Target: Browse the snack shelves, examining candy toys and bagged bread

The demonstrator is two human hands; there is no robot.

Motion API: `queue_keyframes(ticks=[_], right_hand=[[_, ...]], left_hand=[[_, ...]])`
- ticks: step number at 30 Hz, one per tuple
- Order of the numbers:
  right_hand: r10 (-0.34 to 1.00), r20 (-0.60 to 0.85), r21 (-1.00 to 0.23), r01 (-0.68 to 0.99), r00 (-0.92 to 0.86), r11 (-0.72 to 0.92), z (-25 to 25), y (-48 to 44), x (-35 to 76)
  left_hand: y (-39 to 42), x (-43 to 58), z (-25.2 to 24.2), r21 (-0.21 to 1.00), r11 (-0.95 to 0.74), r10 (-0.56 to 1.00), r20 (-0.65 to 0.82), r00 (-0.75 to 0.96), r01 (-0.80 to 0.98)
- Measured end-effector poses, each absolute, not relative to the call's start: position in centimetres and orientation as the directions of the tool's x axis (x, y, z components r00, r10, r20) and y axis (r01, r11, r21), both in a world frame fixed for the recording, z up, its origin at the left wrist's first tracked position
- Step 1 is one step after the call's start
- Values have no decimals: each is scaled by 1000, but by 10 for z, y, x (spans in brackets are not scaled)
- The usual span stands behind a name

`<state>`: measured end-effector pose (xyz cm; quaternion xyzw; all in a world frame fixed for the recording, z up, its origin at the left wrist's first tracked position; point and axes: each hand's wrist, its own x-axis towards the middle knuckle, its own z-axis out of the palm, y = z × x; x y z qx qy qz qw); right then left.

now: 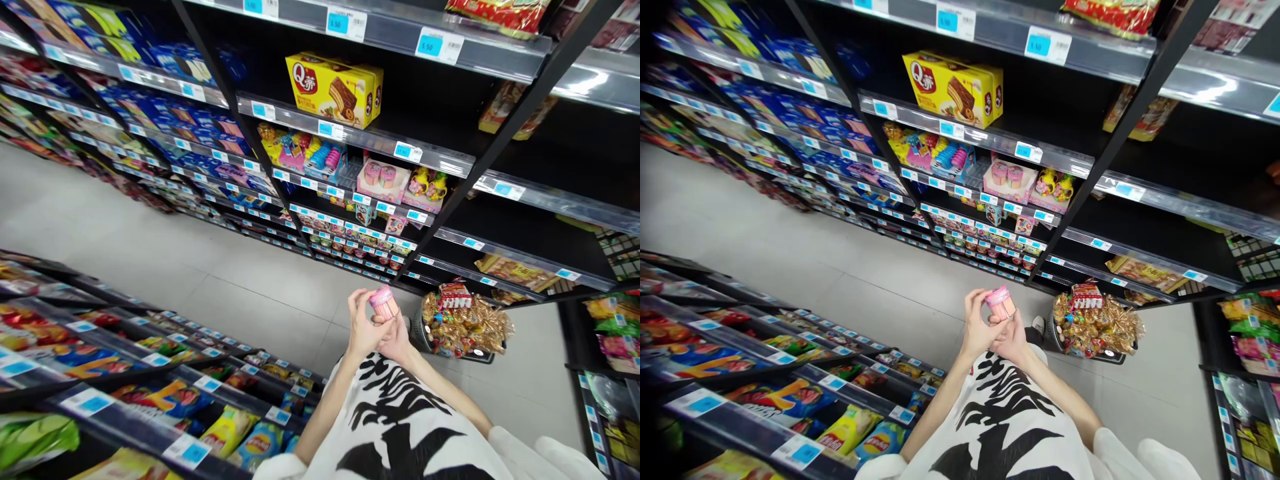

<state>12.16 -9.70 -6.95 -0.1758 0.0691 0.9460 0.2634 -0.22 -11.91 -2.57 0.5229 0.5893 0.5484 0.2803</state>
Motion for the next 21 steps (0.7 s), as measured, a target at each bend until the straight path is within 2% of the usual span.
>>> queue_keyframes(ticks=[6,12,21], right_hand=[[481,-372,54,-536,-794,-843,-84,-101,124],[494,-356,-11,-525,-793,-851,-80,-100,124],[489,-385,10,-534,-783,-846,-81,-102,124]], left_hand=[[-121,1,-25,935,-149,939,236,-250,322],[-120,0,-27,947,-145,942,221,-254,286],[-121,0,-29,950,-158,940,228,-253,269]])
